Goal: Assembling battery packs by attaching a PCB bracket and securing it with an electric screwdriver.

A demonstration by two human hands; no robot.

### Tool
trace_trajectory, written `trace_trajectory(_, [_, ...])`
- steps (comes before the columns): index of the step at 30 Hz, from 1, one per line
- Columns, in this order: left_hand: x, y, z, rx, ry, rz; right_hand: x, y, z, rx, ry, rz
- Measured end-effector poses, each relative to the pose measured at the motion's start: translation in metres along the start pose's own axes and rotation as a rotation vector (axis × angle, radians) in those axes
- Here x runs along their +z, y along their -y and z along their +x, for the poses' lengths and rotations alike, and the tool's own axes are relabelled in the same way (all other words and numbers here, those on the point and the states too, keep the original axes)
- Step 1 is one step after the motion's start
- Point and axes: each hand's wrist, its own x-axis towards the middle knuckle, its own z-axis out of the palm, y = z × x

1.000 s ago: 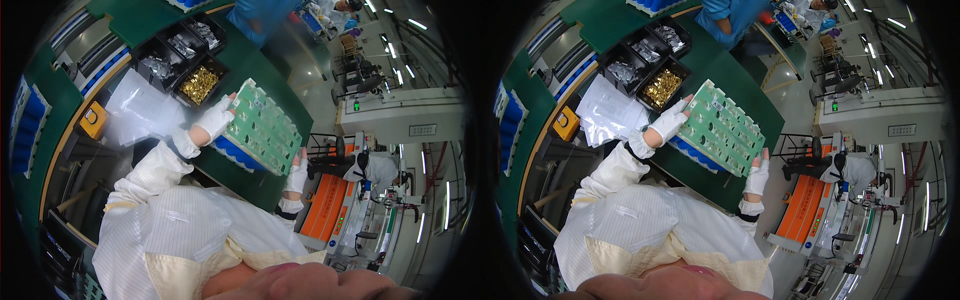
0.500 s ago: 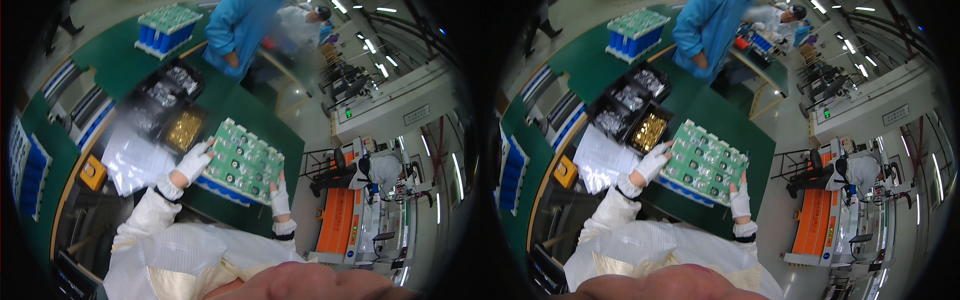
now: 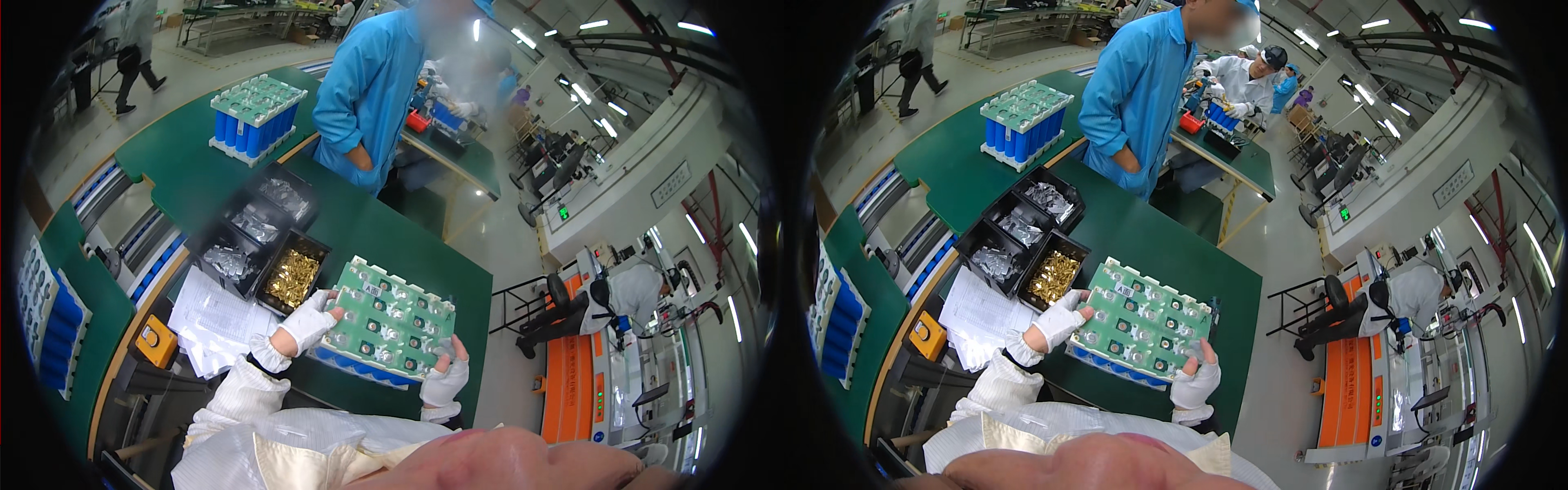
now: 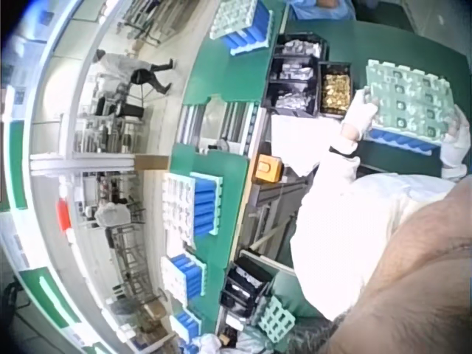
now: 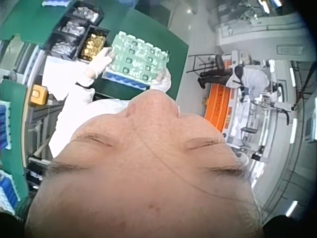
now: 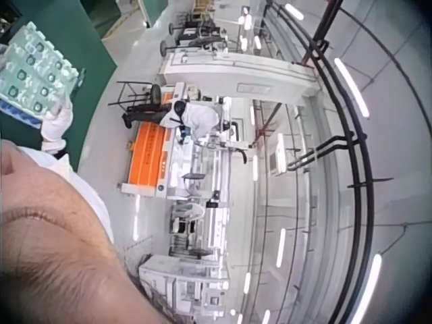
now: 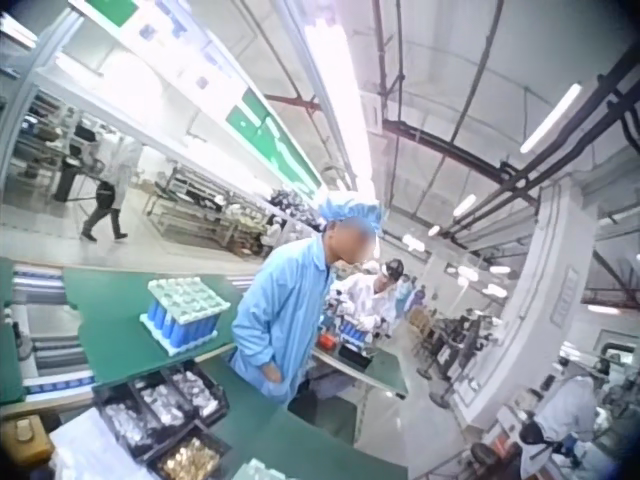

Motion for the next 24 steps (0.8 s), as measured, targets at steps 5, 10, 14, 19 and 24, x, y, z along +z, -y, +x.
trace_trajectory(5, [0.001, 0.008, -0.003, 0.029, 0.021, -0.119, 0.005, -0.009, -0.009, 0.024, -0.089, 0.072])
trace_trajectory(10, [0.009, 0.008, -0.025, -0.014, -0.001, -0.305, 0.002, -0.014, -0.003, -0.015, -0.016, 0.007])
trace_trajectory(14, [0.03, 0.016, -0.049, 0.032, -0.112, -0.186, -0.017, -0.008, 0.01, 0.016, 0.055, 0.061])
trace_trajectory(19, [0.03, 0.002, -0.049, 0.071, -0.115, -0.112, -0.028, 0.011, 0.098, 0.002, 0.625, -0.054])
trace_trajectory(24, [0.026, 0.01, -0.051, 0.114, -0.161, -0.091, 0.04, 0.115, 0.15, -0.456, 0.706, 0.113])
